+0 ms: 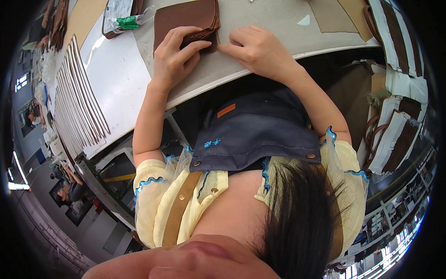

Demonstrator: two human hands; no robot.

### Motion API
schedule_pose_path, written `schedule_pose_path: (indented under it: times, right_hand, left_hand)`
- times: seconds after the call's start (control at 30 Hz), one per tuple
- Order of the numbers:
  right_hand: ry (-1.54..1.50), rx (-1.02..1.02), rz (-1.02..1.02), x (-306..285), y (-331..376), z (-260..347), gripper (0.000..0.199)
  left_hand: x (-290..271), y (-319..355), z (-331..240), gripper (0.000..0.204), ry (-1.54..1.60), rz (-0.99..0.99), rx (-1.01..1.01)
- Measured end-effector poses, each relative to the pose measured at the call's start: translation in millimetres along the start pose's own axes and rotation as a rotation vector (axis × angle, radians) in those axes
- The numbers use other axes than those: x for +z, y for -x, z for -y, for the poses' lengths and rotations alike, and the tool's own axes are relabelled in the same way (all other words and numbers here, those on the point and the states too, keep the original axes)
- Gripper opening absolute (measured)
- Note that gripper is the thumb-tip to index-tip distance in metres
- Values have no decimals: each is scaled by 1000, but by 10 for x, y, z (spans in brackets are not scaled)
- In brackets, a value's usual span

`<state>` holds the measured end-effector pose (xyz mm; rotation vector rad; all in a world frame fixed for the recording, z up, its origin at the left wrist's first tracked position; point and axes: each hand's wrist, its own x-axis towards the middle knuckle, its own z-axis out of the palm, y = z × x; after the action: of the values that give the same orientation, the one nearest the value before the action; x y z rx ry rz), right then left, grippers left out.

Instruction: Assembling and folding leather wallet components at a workshop station.

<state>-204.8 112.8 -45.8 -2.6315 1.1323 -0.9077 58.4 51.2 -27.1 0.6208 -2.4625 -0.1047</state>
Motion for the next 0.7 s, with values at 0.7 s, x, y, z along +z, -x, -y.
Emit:
schedule_pose_path:
  times: [0.7]
  right_hand:
    - [-49,10,2,10,27,-17,47]
  left_hand:
    - [7,-18,-41,26,30,10,-29]
